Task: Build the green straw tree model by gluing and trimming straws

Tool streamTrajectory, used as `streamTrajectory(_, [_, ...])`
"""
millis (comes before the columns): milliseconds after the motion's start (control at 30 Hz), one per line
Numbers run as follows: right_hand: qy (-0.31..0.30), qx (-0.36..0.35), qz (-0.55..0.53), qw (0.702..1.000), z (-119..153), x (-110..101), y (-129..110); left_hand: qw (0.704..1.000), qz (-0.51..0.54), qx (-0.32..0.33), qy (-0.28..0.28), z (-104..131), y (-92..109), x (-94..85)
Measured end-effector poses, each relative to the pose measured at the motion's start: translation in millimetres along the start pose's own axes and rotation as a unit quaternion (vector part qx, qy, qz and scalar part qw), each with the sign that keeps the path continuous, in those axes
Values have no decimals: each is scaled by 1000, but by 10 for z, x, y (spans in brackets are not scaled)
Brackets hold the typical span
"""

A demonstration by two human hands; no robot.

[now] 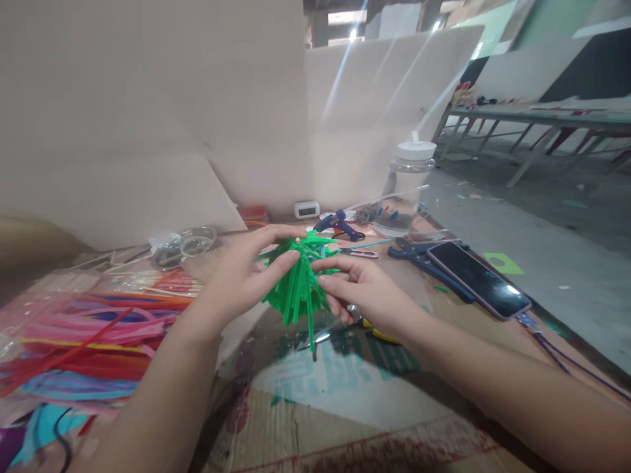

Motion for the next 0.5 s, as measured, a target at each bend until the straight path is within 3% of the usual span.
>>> streamTrajectory(233, [-24, 1, -80, 997, 1, 72, 25, 1000, -13, 1, -4, -6, 9, 1])
streamTrajectory(500, [-28, 4, -98, 995, 17, 113, 49, 1000, -6, -3, -2, -11, 12, 10])
Point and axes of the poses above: each hand's wrist, its own z-axis away from the middle knuckle, its own x-axis out of the palm, y = z × x, the point moved 8 cm from there along -z, towards the middle knuckle, and after that the axes turned 12 degrees about z, right-handed, at the moved point
